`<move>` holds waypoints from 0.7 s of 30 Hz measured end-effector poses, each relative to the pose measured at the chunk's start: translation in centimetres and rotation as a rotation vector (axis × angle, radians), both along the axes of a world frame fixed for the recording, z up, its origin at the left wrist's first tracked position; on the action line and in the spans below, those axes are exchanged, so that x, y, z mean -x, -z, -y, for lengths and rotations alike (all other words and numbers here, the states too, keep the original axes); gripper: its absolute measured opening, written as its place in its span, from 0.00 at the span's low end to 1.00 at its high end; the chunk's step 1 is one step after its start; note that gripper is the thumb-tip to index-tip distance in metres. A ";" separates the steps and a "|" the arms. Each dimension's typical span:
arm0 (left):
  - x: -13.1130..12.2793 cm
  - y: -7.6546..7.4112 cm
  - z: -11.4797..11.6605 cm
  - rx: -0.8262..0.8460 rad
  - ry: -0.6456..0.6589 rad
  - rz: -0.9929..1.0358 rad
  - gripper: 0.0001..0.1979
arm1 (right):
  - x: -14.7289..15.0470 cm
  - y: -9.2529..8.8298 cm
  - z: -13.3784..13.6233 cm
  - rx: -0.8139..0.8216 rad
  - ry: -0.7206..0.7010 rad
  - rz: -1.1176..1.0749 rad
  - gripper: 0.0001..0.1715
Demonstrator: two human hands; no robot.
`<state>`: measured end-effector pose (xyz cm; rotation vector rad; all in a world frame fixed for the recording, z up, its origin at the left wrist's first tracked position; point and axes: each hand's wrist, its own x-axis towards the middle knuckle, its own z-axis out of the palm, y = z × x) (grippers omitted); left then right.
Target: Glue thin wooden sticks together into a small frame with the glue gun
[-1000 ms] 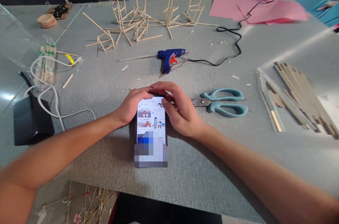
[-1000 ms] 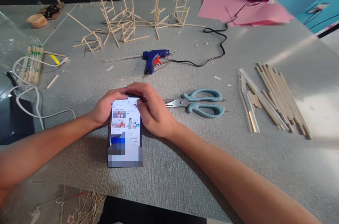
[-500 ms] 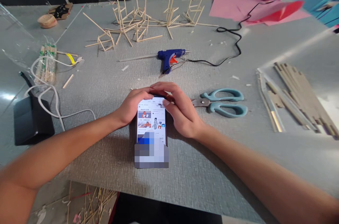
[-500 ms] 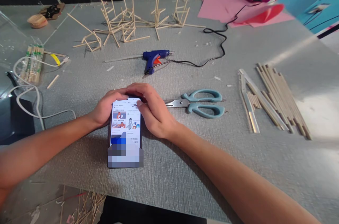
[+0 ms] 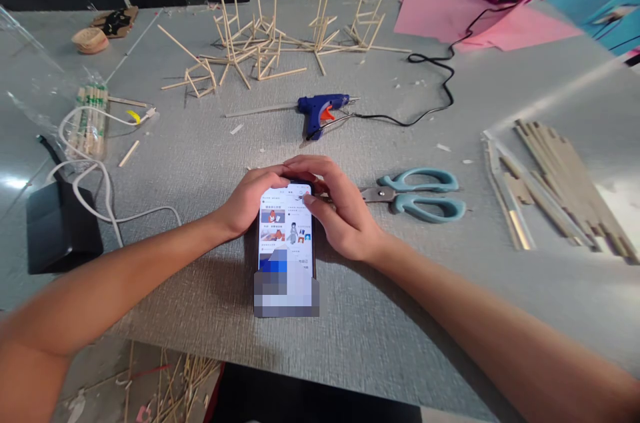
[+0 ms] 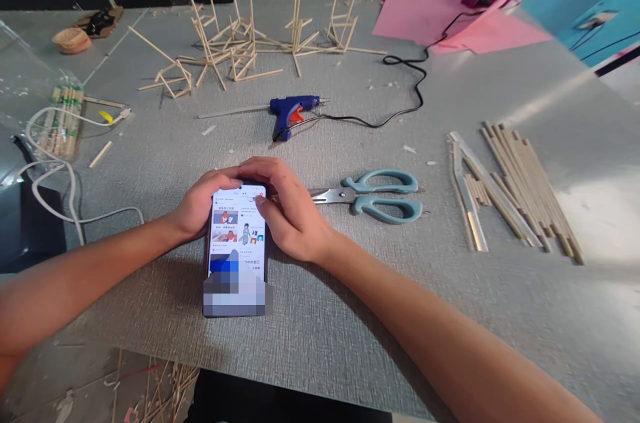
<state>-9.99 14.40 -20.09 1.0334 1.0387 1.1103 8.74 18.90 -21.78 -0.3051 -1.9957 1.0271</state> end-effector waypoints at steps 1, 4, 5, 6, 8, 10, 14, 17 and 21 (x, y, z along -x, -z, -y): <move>0.0 0.0 0.0 0.002 -0.001 0.011 0.15 | 0.0 0.0 0.0 -0.009 -0.001 0.000 0.23; -0.1 0.0 -0.1 0.007 0.001 0.019 0.15 | 0.0 -0.1 -0.1 -0.025 -0.004 0.001 0.24; -0.1 0.0 -0.1 0.007 0.003 0.014 0.15 | 0.0 -0.1 -0.1 -0.026 -0.004 0.003 0.24; 0.0 0.0 -0.1 0.006 0.002 0.008 0.15 | 0.0 -0.1 -0.1 -0.024 -0.001 0.005 0.23; 0.0 0.0 -0.2 0.003 -0.003 0.000 0.16 | 0.1 0.0 0.0 -0.014 0.006 0.006 0.23; 0.1 0.1 -0.3 0.002 -0.004 -0.007 0.16 | 0.1 0.0 0.1 -0.006 0.015 0.004 0.22; 0.1 0.1 -0.2 0.004 0.000 -0.026 0.16 | 0.2 0.1 0.1 0.003 0.017 0.003 0.21; 0.1 0.2 -0.2 0.005 -0.004 -0.030 0.15 | 0.1 0.1 0.0 -0.011 0.019 0.008 0.22; 0.0 0.2 -0.2 0.002 -0.009 -0.020 0.15 | 0.0 -0.1 0.0 -0.019 0.012 0.017 0.23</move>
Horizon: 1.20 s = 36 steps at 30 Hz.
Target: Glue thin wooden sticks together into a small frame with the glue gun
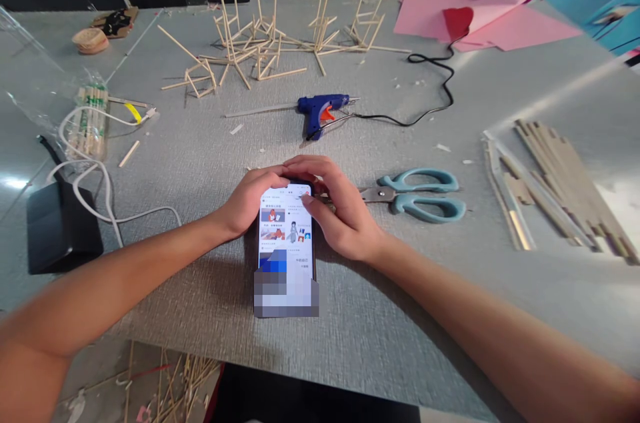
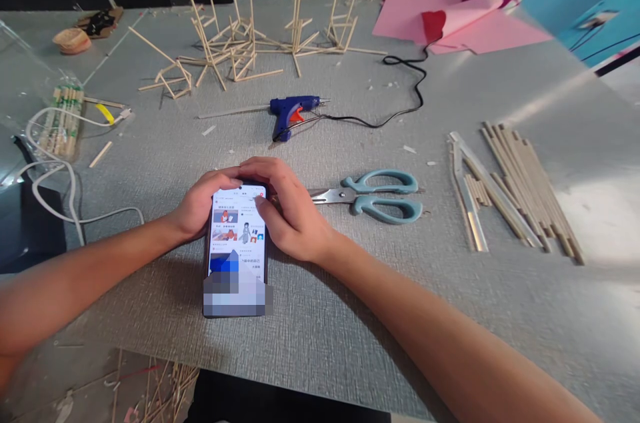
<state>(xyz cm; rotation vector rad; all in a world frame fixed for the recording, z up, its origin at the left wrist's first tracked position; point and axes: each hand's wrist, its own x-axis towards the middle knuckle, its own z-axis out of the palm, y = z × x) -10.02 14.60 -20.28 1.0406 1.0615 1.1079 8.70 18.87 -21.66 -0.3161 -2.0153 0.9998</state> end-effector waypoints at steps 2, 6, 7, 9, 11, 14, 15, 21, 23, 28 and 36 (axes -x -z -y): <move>0.0 0.0 0.0 0.000 0.005 0.007 0.16 | 0.0 -0.1 0.0 0.012 -0.007 0.002 0.23; 0.1 0.0 -0.1 -0.009 0.018 -0.002 0.16 | 0.0 0.0 0.0 0.025 -0.018 -0.007 0.23; 0.1 0.0 -0.1 -0.011 0.019 -0.006 0.16 | 0.0 0.0 0.0 0.024 -0.021 -0.009 0.23; 0.1 0.0 -0.1 -0.017 0.019 -0.008 0.15 | 0.0 0.0 0.0 0.020 -0.024 -0.014 0.23; 0.1 -0.1 -0.1 -0.012 0.017 0.000 0.14 | 0.0 -0.1 0.0 0.018 -0.027 -0.017 0.23; 0.0 -0.1 0.0 0.012 0.015 0.014 0.13 | 0.0 -0.1 0.0 0.015 -0.027 -0.017 0.23; 0.0 -0.2 0.1 0.017 0.013 0.016 0.13 | 0.0 -0.1 0.0 0.014 -0.027 -0.015 0.23; -0.1 -0.2 0.1 0.009 0.012 0.014 0.13 | -0.1 -0.1 0.0 0.011 -0.021 -0.006 0.23; -0.1 -0.1 0.1 0.005 0.014 0.015 0.13 | -0.1 -0.1 0.0 0.007 -0.016 -0.004 0.23; 0.0 -0.1 0.1 0.011 0.017 0.017 0.13 | -0.1 0.0 0.0 0.004 -0.019 -0.005 0.23; -0.1 -0.1 0.1 0.014 0.013 0.010 0.13 | -0.1 0.0 -0.1 0.003 -0.009 0.004 0.23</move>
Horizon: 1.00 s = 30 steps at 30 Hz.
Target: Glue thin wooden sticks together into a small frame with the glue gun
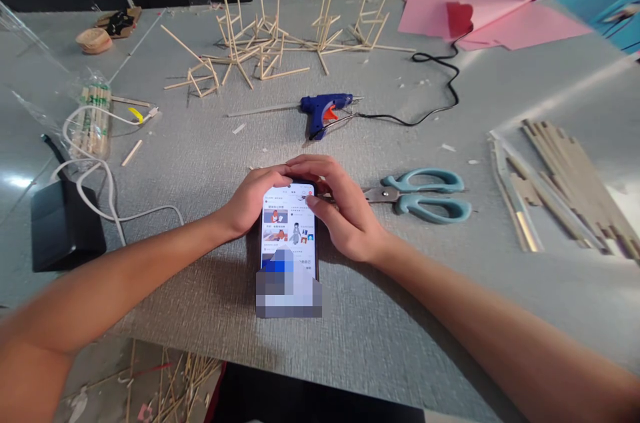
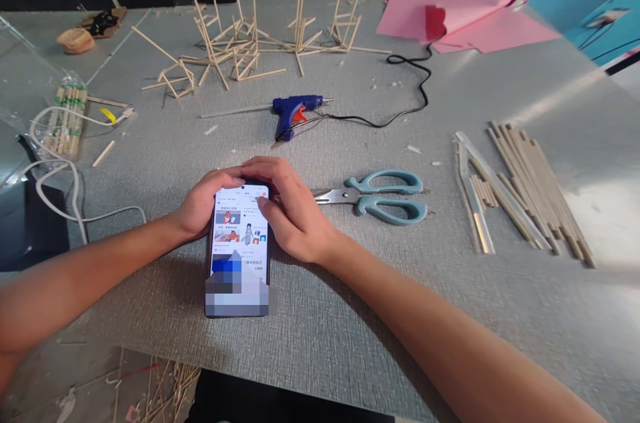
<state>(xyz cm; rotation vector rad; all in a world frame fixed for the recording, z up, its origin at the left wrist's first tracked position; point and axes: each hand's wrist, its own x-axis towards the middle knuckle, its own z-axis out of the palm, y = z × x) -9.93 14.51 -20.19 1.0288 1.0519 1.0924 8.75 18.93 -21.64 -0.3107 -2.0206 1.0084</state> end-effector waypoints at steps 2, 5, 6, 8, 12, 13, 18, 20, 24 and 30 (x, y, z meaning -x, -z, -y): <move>0.0 -0.1 0.0 0.003 0.000 0.001 0.14 | 0.0 0.0 0.0 -0.004 0.006 0.003 0.22; -0.1 -0.1 0.0 0.006 0.001 0.004 0.14 | 0.0 0.0 0.0 -0.008 0.005 -0.002 0.22; 0.0 -0.1 0.0 0.004 0.001 0.006 0.14 | 0.0 0.1 0.0 -0.008 0.004 -0.002 0.22; 0.0 -0.1 0.0 0.000 -0.002 0.006 0.14 | 0.0 0.1 0.0 -0.010 0.000 -0.003 0.23; 0.0 -0.1 0.0 -0.003 -0.009 -0.013 0.15 | 0.0 0.1 -0.1 -0.020 -0.006 -0.005 0.23; 0.0 -0.1 0.0 -0.002 -0.012 -0.016 0.15 | 0.0 0.1 -0.1 -0.022 -0.008 -0.006 0.23; -0.1 -0.2 0.1 0.015 -0.022 -0.003 0.16 | 0.0 0.0 -0.1 -0.032 -0.004 0.004 0.23; -0.1 -0.2 0.0 0.024 -0.021 0.003 0.16 | 0.0 0.0 -0.1 -0.037 -0.003 0.002 0.23; 0.0 -0.1 0.0 0.021 -0.026 -0.002 0.15 | 0.0 0.1 -0.1 -0.038 -0.005 -0.001 0.23; -0.2 -0.2 0.0 0.022 -0.047 -0.006 0.15 | 0.0 0.1 -0.1 -0.031 0.005 0.009 0.22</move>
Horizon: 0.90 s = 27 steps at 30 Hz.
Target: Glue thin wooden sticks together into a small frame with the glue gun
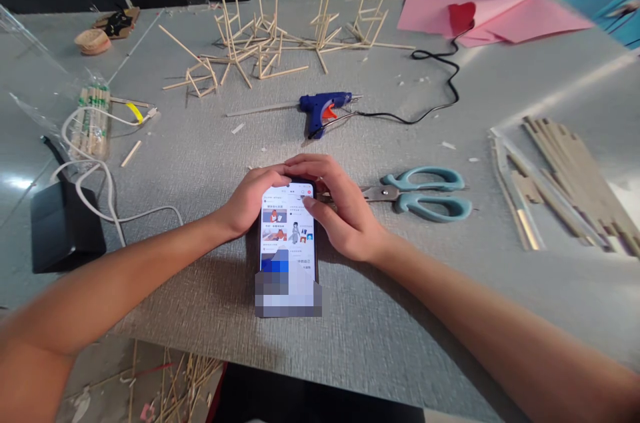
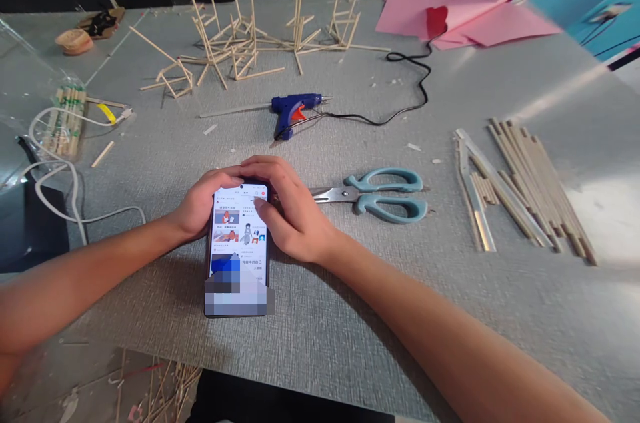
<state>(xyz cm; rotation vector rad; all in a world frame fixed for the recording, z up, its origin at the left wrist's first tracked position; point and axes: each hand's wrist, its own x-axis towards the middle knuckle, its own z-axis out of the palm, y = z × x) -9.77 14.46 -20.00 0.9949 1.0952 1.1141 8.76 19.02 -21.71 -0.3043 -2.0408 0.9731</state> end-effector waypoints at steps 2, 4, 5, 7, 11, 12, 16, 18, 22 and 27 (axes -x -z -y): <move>0.0 0.0 0.0 -0.006 0.001 -0.001 0.16 | 0.0 0.0 0.0 0.002 0.002 0.001 0.22; 0.0 0.0 0.0 -0.009 0.009 -0.001 0.15 | 0.0 0.0 0.0 -0.001 -0.003 -0.001 0.23; 0.0 0.0 0.0 -0.008 0.010 0.004 0.15 | 0.0 0.0 0.0 -0.004 -0.005 -0.003 0.23; 0.1 0.0 0.0 -0.004 0.011 0.016 0.15 | 0.0 0.0 0.0 -0.008 -0.005 -0.004 0.23; 0.2 0.2 -0.1 -0.013 0.015 0.003 0.15 | 0.0 0.1 0.0 -0.012 0.009 0.004 0.22; 0.2 0.2 -0.1 -0.015 0.013 -0.004 0.16 | 0.0 0.1 0.0 -0.014 0.010 0.004 0.22; 0.1 0.2 -0.1 -0.007 0.006 -0.001 0.17 | 0.0 0.1 0.0 -0.019 0.013 0.002 0.23; 0.1 0.2 -0.1 -0.005 0.005 0.005 0.17 | 0.0 0.1 0.0 -0.019 0.013 0.002 0.23; 0.1 0.1 -0.1 -0.008 0.009 0.010 0.15 | 0.0 0.1 0.0 -0.018 0.010 -0.003 0.23; 0.0 0.0 0.0 -0.002 0.000 0.025 0.15 | 0.0 0.0 0.0 -0.024 0.008 0.004 0.23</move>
